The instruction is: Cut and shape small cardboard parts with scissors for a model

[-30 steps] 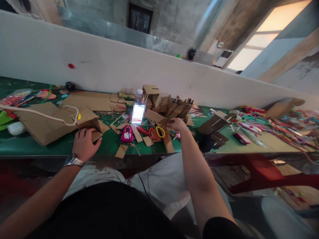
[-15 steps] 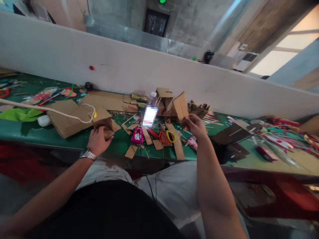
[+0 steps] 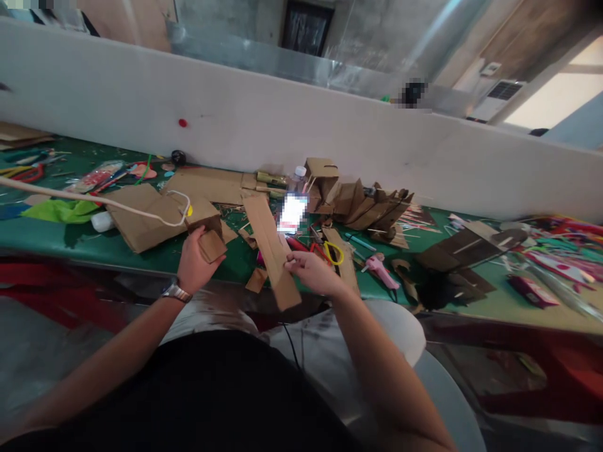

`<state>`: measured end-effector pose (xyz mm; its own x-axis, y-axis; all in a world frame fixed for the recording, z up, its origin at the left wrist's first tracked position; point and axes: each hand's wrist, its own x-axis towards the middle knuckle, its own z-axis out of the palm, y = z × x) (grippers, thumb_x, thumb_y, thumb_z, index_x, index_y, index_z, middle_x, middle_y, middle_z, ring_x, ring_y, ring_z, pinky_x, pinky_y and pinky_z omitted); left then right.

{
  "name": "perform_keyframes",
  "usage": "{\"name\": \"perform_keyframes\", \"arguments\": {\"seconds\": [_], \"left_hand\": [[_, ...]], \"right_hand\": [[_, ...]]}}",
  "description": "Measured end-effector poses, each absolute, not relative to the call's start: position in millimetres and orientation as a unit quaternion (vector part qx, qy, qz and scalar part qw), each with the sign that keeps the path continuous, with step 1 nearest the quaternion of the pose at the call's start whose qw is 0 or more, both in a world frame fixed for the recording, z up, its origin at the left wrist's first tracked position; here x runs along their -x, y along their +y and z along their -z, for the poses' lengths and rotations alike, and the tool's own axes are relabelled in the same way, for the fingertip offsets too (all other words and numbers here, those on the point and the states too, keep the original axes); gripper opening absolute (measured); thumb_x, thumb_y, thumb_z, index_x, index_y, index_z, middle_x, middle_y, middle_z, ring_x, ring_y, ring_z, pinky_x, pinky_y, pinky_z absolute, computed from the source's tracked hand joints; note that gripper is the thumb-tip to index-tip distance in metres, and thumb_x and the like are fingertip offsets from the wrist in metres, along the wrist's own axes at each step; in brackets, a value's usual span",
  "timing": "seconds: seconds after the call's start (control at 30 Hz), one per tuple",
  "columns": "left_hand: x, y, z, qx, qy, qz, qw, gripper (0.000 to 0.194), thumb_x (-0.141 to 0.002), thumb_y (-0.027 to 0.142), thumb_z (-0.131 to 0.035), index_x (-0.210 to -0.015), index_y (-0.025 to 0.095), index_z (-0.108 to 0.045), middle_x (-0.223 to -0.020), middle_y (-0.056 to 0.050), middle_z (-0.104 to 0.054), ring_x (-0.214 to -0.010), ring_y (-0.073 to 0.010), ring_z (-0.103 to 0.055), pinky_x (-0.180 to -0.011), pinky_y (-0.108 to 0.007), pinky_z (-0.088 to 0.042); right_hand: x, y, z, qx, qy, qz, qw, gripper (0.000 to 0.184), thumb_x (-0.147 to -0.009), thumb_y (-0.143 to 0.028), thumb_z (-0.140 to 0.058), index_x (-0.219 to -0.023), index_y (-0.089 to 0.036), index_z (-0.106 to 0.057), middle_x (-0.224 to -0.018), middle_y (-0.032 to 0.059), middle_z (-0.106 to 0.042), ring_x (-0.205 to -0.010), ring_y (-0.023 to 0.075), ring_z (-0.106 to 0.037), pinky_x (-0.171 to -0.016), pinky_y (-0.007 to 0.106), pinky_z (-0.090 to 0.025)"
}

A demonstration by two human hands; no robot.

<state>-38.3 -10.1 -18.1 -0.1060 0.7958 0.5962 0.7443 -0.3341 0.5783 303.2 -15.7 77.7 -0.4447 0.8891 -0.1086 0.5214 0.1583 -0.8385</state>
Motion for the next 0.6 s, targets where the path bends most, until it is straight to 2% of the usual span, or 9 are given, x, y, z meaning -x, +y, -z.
{"name": "perform_keyframes", "arguments": {"seconds": [0.13, 0.23, 0.37, 0.6], "left_hand": [[28.0, -21.2, 12.2, -0.667, 0.533, -0.517, 0.057, 0.124, -0.072, 0.032, -0.091, -0.168, 0.02, -0.013, -0.144, -0.02, -0.058, -0.134, -0.037, -0.062, -0.114, -0.055, -0.051], [20.1, -26.5, 3.2, -0.687, 0.494, -0.53, 0.056, 0.13, -0.07, 0.022, -0.09, -0.17, 0.022, -0.005, -0.142, -0.019, -0.061, -0.132, -0.0359, -0.064, -0.113, -0.053, -0.052], [13.8, -28.3, -7.7, -0.699, 0.473, -0.535, 0.045, 0.131, -0.069, 0.015, -0.088, -0.17, 0.021, -0.004, -0.142, -0.019, -0.061, -0.129, -0.0352, -0.066, -0.112, -0.052, -0.053], [11.0, -24.6, -11.7, -0.698, 0.486, -0.527, 0.016, 0.125, -0.068, 0.015, -0.085, -0.168, 0.023, -0.009, -0.137, -0.017, -0.059, -0.128, -0.0341, -0.063, -0.113, -0.053, -0.052]], "right_hand": [[-288.0, -32.3, -73.2, 0.426, -0.767, -0.462, 0.131, 0.022, -0.094, -0.041, -0.064, -0.089, -0.019, -0.065, -0.079, -0.0002, -0.061, -0.074, 0.0159, -0.053, -0.068, 0.028, -0.04], [-282.6, -37.3, -71.9, 0.427, -0.764, -0.473, 0.102, 0.018, -0.095, -0.037, -0.064, -0.092, -0.019, -0.065, -0.073, -0.0021, -0.059, -0.067, 0.0146, -0.051, -0.062, 0.026, -0.039], [-278.7, -42.5, -69.9, 0.437, -0.742, -0.503, 0.07, 0.018, -0.097, -0.037, -0.062, -0.095, -0.019, -0.064, -0.058, -0.0067, -0.051, -0.053, 0.0123, -0.043, -0.052, 0.024, -0.031], [-267.1, -50.2, -57.3, 0.402, -0.768, -0.492, 0.077, 0.011, -0.095, -0.027, -0.063, -0.088, -0.019, -0.064, -0.064, -0.0036, -0.059, -0.059, 0.0129, -0.05, -0.057, 0.024, -0.036]]}}
